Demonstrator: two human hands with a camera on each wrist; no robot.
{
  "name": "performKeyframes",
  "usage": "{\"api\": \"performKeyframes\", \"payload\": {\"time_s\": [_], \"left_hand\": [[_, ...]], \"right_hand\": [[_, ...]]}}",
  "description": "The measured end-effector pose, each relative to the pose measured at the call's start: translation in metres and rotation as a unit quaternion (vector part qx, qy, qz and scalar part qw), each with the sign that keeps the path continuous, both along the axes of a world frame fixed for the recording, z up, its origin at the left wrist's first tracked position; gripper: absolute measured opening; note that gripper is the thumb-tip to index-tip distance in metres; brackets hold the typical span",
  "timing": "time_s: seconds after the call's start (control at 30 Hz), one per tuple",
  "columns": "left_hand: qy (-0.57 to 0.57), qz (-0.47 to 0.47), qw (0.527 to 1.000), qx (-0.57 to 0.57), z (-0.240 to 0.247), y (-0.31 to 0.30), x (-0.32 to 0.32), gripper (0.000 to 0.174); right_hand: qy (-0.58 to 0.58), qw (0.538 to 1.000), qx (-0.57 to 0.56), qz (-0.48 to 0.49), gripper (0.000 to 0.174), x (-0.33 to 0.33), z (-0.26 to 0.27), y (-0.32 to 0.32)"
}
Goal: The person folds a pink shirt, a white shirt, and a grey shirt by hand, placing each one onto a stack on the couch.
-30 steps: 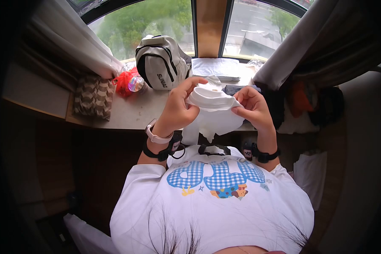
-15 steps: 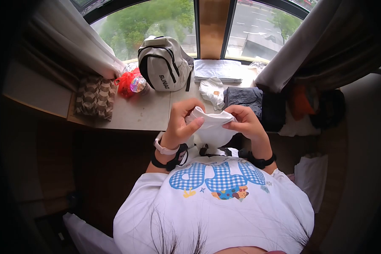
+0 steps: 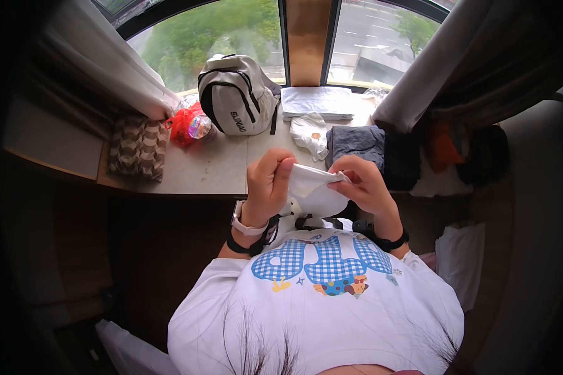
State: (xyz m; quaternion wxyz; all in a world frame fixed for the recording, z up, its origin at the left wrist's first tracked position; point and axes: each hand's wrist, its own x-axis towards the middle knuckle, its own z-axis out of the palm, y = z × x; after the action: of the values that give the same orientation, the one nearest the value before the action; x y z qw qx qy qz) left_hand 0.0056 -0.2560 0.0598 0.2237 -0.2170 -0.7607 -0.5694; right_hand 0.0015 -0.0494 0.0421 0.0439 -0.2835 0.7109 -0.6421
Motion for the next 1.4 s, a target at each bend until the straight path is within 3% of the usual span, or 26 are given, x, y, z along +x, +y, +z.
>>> {"api": "performKeyframes", "payload": {"time_s": [0.13,0.23,0.33,0.43,0.63,0.73,0.83,0.93,0.97,1.03,1.1,1.17,1.2,1.3,1.33,1.4], "left_hand": [[0.004,0.001,1.0,-0.014,0.001,0.005,0.002,0.016],[0.003,-0.004,1.0,-0.017,0.001,0.009,0.003,0.016],[-0.006,-0.007,1.0,-0.01,0.002,0.013,0.003,0.015],[0.022,-0.01,1.0,-0.001,0.001,0.018,0.001,0.023],[0.043,-0.01,0.999,-0.018,0.003,0.019,0.001,0.024],[0.033,-0.007,0.999,-0.027,0.004,0.014,0.003,0.016],[0.042,-0.032,0.998,-0.029,0.003,0.005,0.001,0.02],[-0.058,-0.149,0.987,-0.008,0.015,-0.005,0.006,0.031],[-0.127,-0.254,0.959,0.013,0.023,-0.01,0.01,0.033],[-0.257,-0.449,0.854,0.055,0.037,-0.017,0.018,0.037],[-0.214,-0.731,0.647,0.033,0.035,-0.008,0.011,0.037],[-0.302,-0.859,0.388,0.142,0.025,0.01,0.025,0.037],[-0.312,-0.857,0.361,0.196,0.016,0.014,0.028,0.031],[-0.512,-0.622,0.559,0.193,0.017,-0.003,0.047,0.024],[-0.417,-0.582,0.686,0.127,0.019,0.004,0.05,0.021],[-0.313,-0.572,0.758,-0.001,0.029,0.005,0.048,0.024]], "right_hand": [[0.044,0.998,0.048,0.003,0.026,0.004,0.002,0.007],[-0.005,0.999,0.03,0.035,0.029,0.01,0.012,0.01],[0.024,0.998,0.029,0.045,0.03,0.011,0.012,0.012],[0.041,0.998,-0.009,0.039,0.031,0.014,0.011,0.012],[0.072,0.997,0.036,-0.01,0.025,0.013,0.006,0.017],[0.117,0.991,0.065,-0.016,0.024,0.011,0.005,0.023],[0.137,0.988,0.064,-0.004,0.024,0.012,0.011,0.028],[0.153,0.987,0.047,0.02,0.021,0.015,0.014,0.028],[0.162,0.984,0.035,0.063,0.02,0.016,0.019,0.027],[0.179,0.972,0.013,0.148,0.019,0.022,0.035,0.027],[0.206,0.943,-0.034,0.258,0.02,0.032,0.051,0.015],[0.2,0.924,-0.065,0.32,0.021,0.044,0.048,0.008],[0.184,0.924,-0.057,0.329,0.021,0.045,0.047,0.01],[0.099,0.93,0.034,0.351,0.018,0.047,0.049,0.023],[0.064,0.929,0.077,0.357,0.018,0.047,0.05,0.027],[0.055,0.952,-0.025,0.301,0.021,0.053,0.038,0.028]]}}
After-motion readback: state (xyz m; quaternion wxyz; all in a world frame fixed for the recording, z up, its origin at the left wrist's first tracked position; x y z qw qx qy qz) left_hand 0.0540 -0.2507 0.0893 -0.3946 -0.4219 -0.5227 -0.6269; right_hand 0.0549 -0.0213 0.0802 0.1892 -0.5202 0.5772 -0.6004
